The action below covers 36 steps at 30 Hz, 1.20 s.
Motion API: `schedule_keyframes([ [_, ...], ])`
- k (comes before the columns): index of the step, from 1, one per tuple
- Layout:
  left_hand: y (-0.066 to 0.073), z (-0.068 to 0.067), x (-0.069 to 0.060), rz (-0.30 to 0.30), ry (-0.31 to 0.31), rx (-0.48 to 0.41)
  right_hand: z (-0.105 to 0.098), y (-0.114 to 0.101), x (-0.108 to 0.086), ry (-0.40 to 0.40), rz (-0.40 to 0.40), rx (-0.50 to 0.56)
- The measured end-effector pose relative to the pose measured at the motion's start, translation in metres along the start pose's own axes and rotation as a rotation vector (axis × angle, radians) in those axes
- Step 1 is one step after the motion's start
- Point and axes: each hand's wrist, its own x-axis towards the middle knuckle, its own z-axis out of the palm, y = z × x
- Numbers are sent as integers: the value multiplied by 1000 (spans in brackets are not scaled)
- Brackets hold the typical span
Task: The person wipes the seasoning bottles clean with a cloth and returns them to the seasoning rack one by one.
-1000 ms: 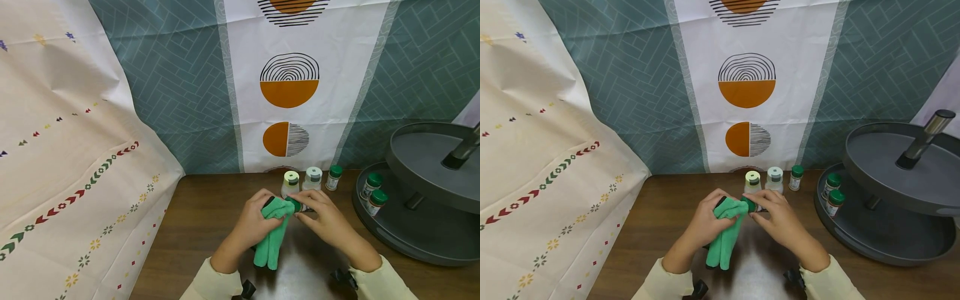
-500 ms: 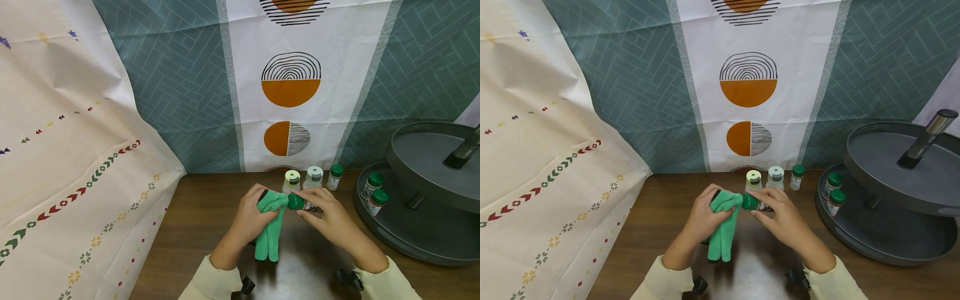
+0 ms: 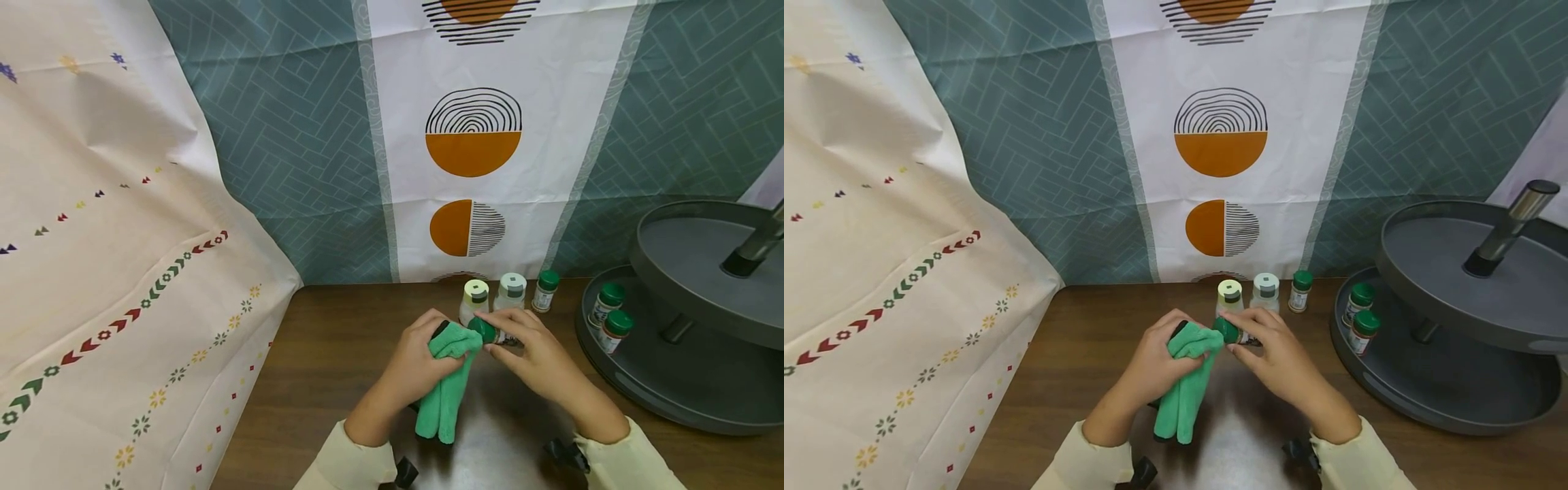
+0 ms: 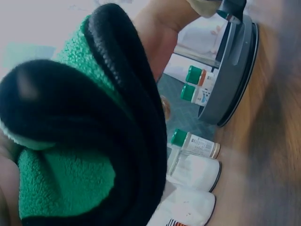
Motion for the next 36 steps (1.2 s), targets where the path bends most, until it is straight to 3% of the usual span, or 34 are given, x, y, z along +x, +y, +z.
schedule_keyframes([
  [10, 0, -1, 1, -26, 58, -107, 10, -6, -4, -69, 7, 28],
  [22, -7, -5, 6, -14, 119, -27, 2, -9, -2, -19, -18, 14],
  [31, -8, -4, 6, -27, 58, 60, -1, -4, 0, 25, -16, 12],
  [36, -7, -4, 4, -22, -3, 46, 3, -1, 0, 25, -1, -2],
])
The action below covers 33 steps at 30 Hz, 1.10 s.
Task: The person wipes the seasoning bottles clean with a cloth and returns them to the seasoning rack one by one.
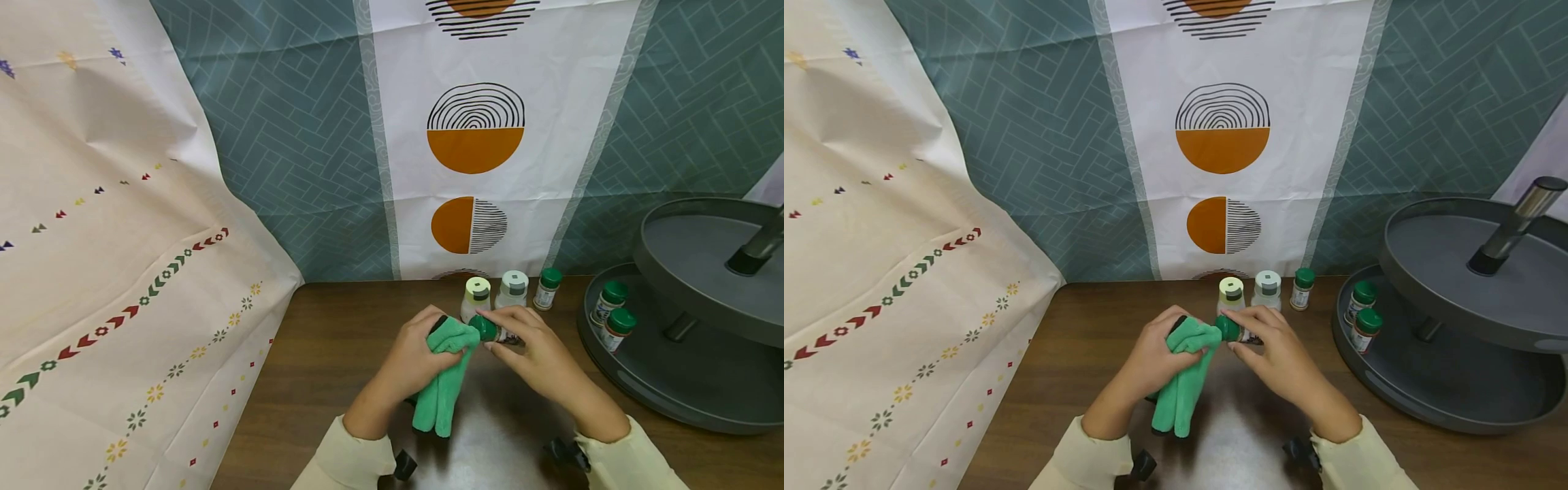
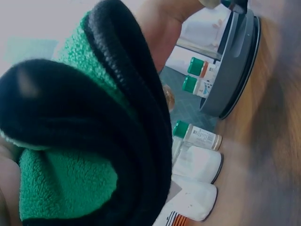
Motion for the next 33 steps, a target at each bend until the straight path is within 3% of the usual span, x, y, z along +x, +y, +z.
schedule_keyframes([
  [6, 1, 1, -1, -11, -3, -51, 4, 0, -1, -41, 13, 7],
  [12, 1, 0, 2, -22, 64, -110, 5, -4, -2, -82, 19, 4],
  [19, -2, -4, 3, -41, 129, -104, 3, -8, -2, -72, 31, 32],
  [27, -2, -6, 4, -38, 184, -149, 1, -10, -2, -60, 162, 264],
  [33, 1, -3, 2, 10, 212, -179, 2, -12, -2, -53, 164, 414],
])
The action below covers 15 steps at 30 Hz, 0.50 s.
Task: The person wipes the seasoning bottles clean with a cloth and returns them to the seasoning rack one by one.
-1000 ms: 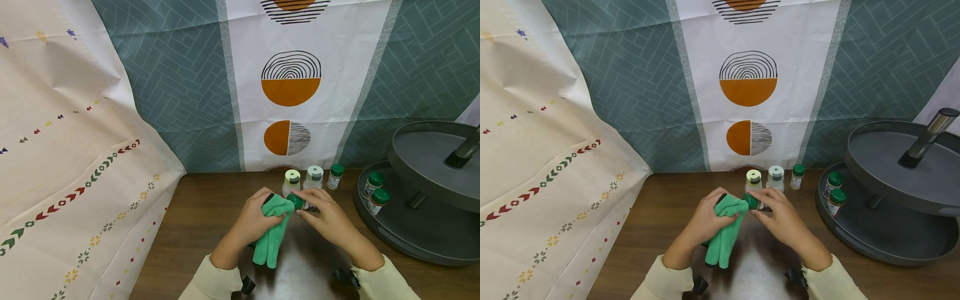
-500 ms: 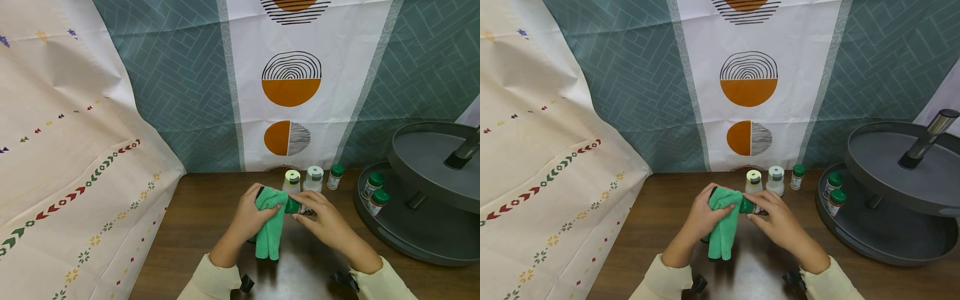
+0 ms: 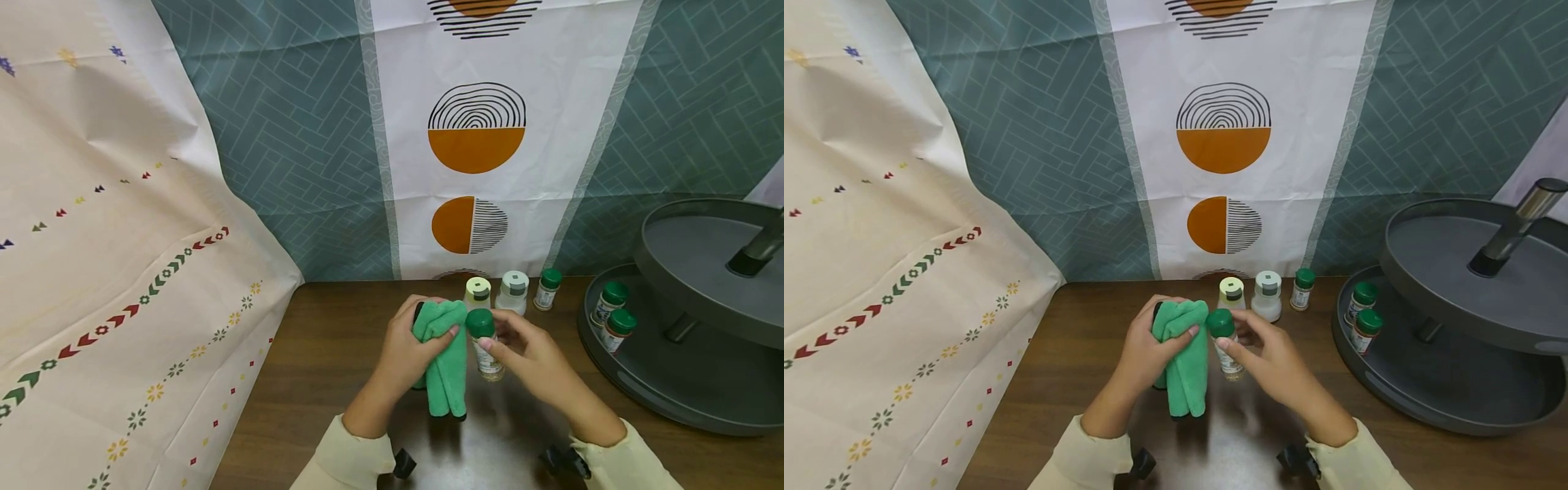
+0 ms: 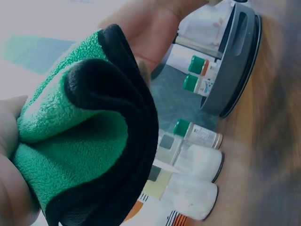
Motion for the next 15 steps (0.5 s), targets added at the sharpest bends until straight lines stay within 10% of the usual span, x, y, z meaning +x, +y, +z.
schedule_keyframes([
  [15, 6, 11, -9, 152, -14, 36, 12, -2, -1, 38, 32, 287],
])
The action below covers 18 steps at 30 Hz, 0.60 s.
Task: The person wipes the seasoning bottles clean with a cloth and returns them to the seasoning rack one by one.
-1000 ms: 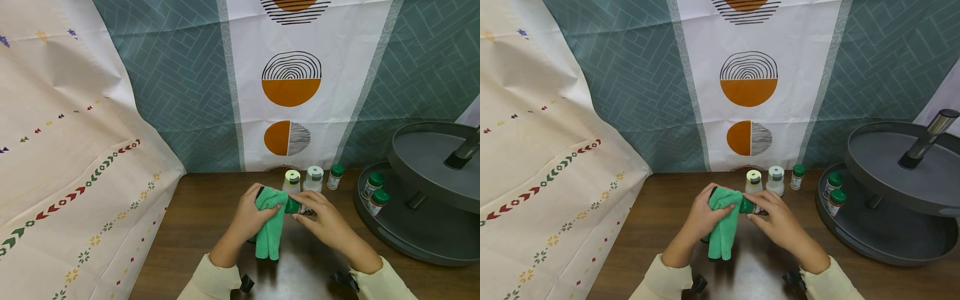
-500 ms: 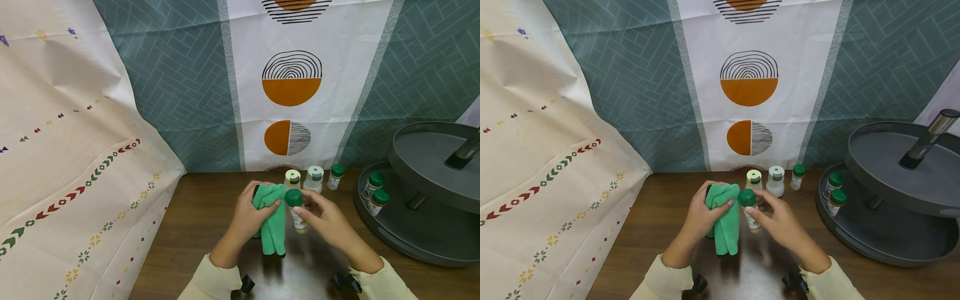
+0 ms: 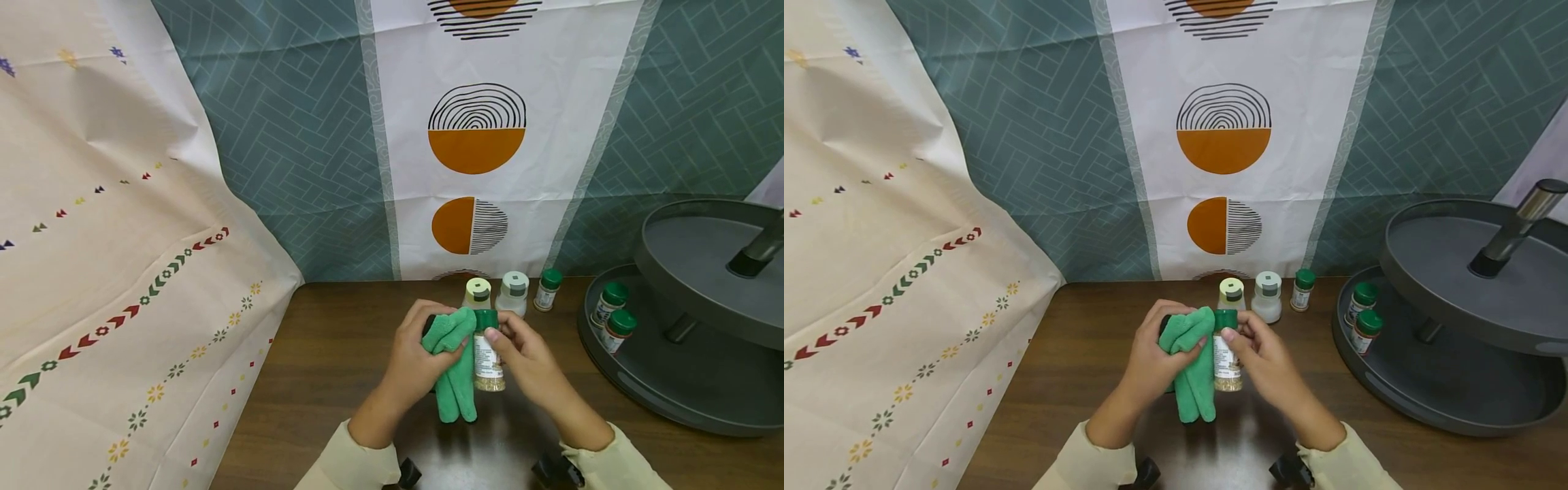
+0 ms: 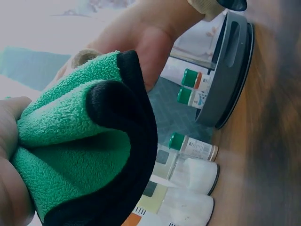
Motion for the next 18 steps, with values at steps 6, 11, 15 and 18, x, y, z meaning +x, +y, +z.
schedule_keyframes([
  [6, 3, 7, -6, 83, -105, 36, 3, 0, -1, 110, 96, 103],
  [11, 6, 15, -11, 171, -212, 72, 2, -3, 1, 209, 147, 200],
  [15, 11, 15, -12, 156, -286, 66, -1, -4, 1, 211, 160, 313],
  [18, 11, 14, -11, 109, -312, 42, -2, -5, 1, 226, 196, 327],
])
